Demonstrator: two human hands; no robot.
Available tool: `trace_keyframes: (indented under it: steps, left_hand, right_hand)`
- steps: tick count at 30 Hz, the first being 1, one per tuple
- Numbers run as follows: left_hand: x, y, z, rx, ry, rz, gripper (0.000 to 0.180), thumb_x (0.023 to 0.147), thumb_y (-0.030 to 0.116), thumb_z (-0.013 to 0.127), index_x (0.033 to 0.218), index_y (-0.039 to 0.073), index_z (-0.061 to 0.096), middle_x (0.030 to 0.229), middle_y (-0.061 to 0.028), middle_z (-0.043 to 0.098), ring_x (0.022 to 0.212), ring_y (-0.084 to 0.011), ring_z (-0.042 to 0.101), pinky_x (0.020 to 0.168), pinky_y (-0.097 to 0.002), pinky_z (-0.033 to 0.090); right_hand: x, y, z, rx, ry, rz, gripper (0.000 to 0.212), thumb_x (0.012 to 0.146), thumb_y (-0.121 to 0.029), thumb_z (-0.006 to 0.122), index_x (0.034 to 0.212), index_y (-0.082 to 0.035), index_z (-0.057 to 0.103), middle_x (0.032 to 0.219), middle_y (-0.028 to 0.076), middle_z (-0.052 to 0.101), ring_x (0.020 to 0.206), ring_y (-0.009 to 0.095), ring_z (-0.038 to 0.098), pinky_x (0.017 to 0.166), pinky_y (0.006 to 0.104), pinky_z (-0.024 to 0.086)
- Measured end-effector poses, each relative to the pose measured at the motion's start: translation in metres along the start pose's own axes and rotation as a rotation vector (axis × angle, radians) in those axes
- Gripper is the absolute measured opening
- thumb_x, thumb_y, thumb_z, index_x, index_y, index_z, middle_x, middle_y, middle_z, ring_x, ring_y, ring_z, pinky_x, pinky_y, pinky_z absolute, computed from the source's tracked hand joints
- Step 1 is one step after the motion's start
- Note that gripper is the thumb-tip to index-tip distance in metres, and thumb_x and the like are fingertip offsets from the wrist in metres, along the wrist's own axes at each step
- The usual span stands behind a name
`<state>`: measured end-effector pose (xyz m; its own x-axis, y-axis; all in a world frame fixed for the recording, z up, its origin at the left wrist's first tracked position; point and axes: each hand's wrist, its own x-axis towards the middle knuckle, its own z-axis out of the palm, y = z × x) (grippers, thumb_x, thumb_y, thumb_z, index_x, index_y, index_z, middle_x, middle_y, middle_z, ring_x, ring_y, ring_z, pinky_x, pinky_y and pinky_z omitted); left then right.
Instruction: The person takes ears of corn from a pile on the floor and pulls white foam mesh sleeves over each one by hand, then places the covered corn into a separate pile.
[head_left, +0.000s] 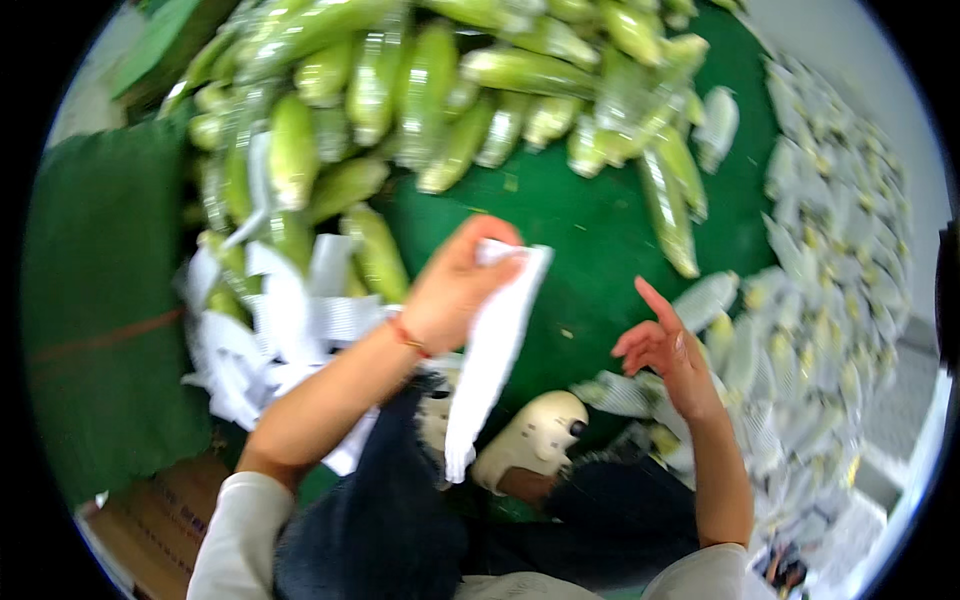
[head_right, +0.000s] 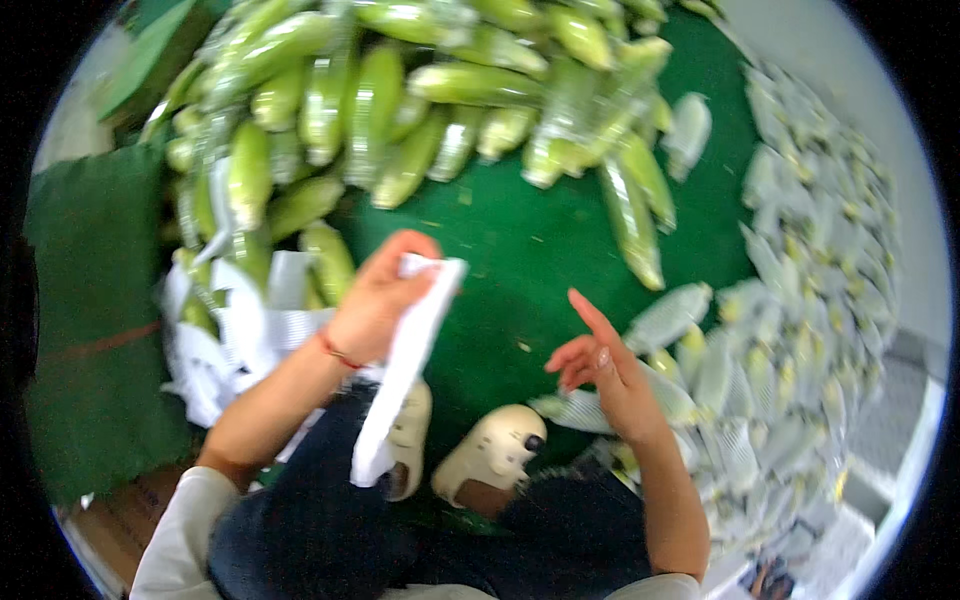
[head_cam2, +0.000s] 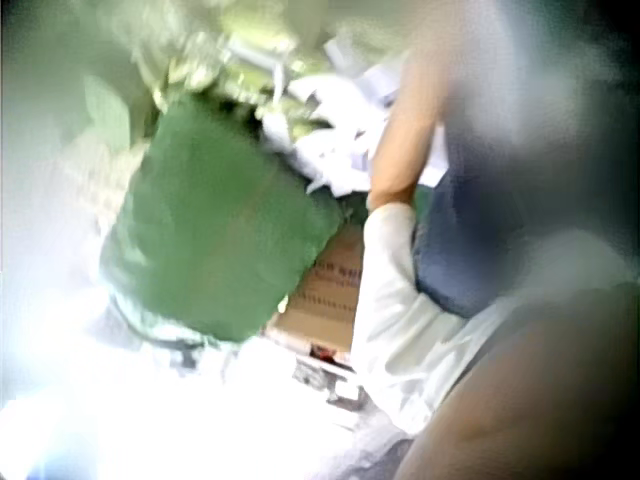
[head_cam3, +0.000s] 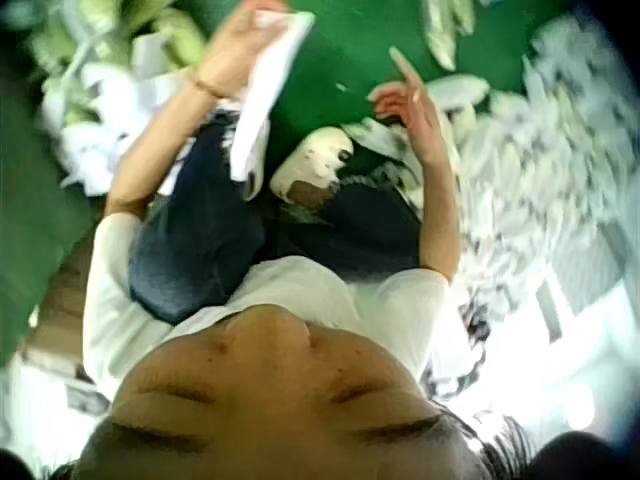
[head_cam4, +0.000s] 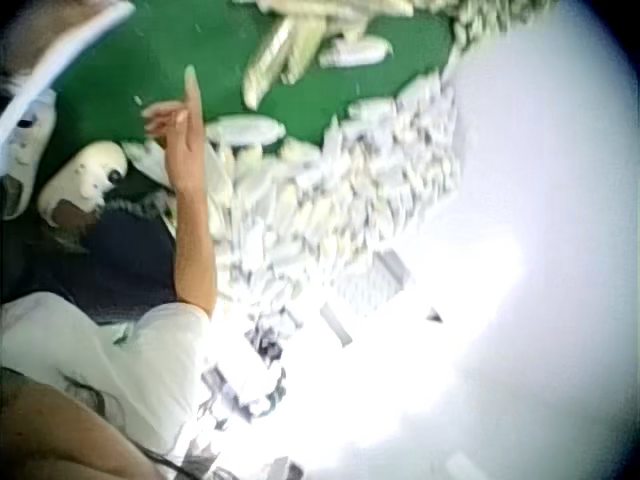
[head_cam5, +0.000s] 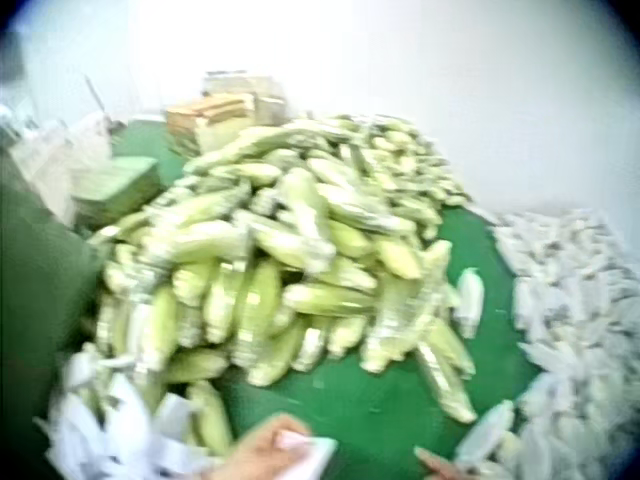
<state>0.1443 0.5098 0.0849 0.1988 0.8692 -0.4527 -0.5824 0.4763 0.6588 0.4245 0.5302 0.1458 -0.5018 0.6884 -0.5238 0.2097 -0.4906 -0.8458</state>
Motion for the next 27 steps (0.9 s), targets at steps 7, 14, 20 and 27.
trace_keyframes:
  steps: [7, 14, 20, 27]
  left_hand:
    - [-0.026, -0.032, -0.025, 1.271, 0.161, 0.592, 0.015, 0.081, 0.010, 0.064, 0.084, 0.005, 0.049, 0.084, -0.0116, 0.053, 0.083, -0.0349, 0.050, 0.079, -0.0418, 0.039]
    - [-0.044, -0.039, -0.067, -0.043, -0.027, -0.155, 0.016, 0.091, 0.016, 0.062, 0.096, 0.004, 0.052, 0.092, 0.0001, 0.062, 0.080, -0.0053, 0.057, 0.070, -0.0291, 0.048]
    - [-0.048, -0.032, -0.139, -0.051, 0.327, 0.002, 0.031, 0.085, 0.005, 0.058, 0.116, 0.005, 0.054, 0.106, -0.0082, 0.063, 0.096, -0.0138, 0.060, 0.080, -0.0298, 0.050]
    - [0.004, -0.032, -0.160, 1.363, 0.920, 0.299, 0.043, 0.084, 0.008, 0.049, 0.126, -0.001, 0.044, 0.099, -0.0290, 0.059, 0.092, -0.0459, 0.057, 0.079, -0.0504, 0.046]
  right_hand:
    - [0.077, 0.040, 0.108, 0.491, -0.124, 0.382, 0.046, 0.092, -0.018, 0.054, 0.134, -0.017, 0.037, 0.077, 0.002, 0.058, 0.055, 0.011, 0.055, 0.042, 0.0244, 0.043]
    - [0.090, 0.095, 0.135, 0.684, 0.129, 0.304, 0.017, 0.093, -0.023, 0.055, 0.092, -0.007, 0.058, 0.089, 0.002, 0.061, 0.083, 0.013, 0.060, 0.075, 0.0316, 0.049]
    - [0.151, 0.079, 0.152, 0.360, -0.217, 0.095, 0.018, 0.091, -0.019, 0.054, 0.102, -0.007, 0.058, 0.095, 0.008, 0.065, 0.086, 0.023, 0.064, 0.078, 0.0357, 0.051]
    - [0.296, 0.175, 0.214, -0.158, 0.194, -0.114, 0.032, 0.089, -0.015, 0.046, 0.113, 0.003, 0.057, 0.094, 0.020, 0.065, 0.086, 0.029, 0.063, 0.077, 0.0349, 0.047]
